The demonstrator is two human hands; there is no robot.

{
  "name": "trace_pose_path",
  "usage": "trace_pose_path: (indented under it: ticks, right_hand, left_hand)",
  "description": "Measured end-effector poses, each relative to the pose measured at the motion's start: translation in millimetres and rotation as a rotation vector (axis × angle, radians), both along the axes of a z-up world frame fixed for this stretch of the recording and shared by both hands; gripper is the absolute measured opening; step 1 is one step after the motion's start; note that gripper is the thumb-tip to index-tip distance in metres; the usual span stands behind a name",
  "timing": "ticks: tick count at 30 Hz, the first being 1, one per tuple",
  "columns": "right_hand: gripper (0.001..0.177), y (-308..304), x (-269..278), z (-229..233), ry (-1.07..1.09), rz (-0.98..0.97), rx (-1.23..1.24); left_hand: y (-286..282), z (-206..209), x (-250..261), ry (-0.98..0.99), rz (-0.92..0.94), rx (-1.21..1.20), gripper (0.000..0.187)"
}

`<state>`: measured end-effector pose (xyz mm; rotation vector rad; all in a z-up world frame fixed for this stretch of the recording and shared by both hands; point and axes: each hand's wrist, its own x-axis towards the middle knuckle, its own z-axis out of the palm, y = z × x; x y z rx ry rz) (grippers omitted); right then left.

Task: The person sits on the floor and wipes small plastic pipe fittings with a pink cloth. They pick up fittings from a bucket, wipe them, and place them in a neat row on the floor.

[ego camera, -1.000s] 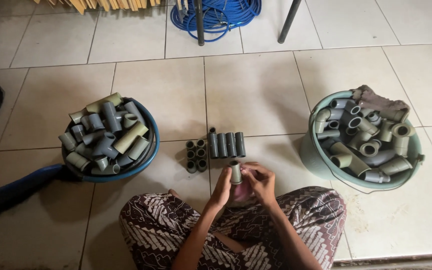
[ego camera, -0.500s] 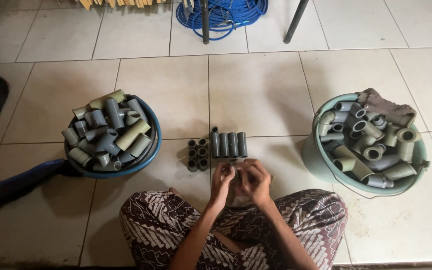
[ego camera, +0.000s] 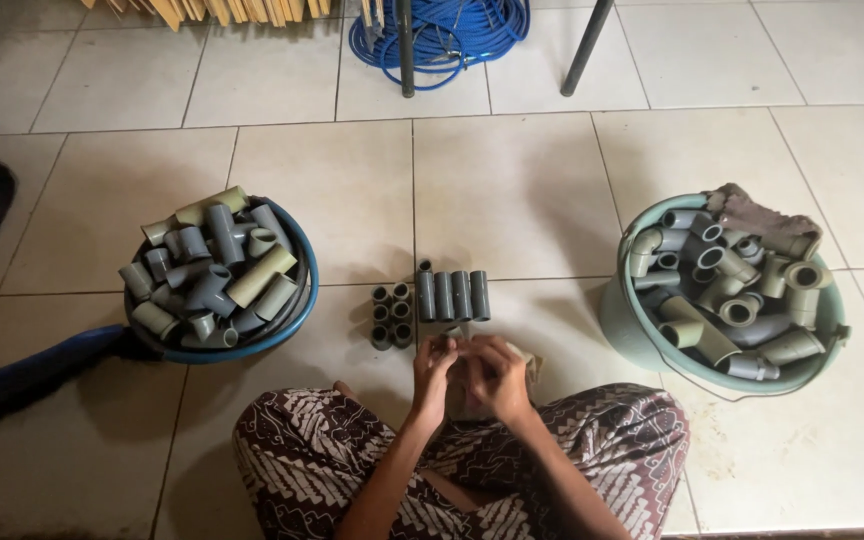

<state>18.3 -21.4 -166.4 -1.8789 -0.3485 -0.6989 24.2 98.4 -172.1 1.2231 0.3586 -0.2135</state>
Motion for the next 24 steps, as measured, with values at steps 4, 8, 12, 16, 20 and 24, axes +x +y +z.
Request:
trace_pose_path:
  ticks: [4,8,12,16,20,24]
  right_hand:
    - [0.013,3,8,36,-0.009,-0.068,0.059]
    - [0.009,-13,15,9,0.017,-0.072,0.166]
    - [0.008,-22,17,-6,0.048,-0.062,0.194]
    - [0.008,-11,7,-10,0.051,-0.018,0.086]
    - [0.010,-15,13,10,0.009,-0.045,0.117]
    - [0.008,-8,-2,23,0.018,-0.018,0.076]
  left_hand:
    - [1,20,-3,-0.080,-0.012,0.100,0.027]
    - [-3,38,-6,-0.029,-0.143,-0.023,0.035]
    - [-3,-6,9,-0.159,-0.113,0.126,0.053]
    - [4,-25,17,-0.189,0.026,0.131,0.040]
    - [-2,-17,8,-0.257,0.012,0.069,0.037]
    - [5,-28,15,-0.262,0.029,0.046,0.040]
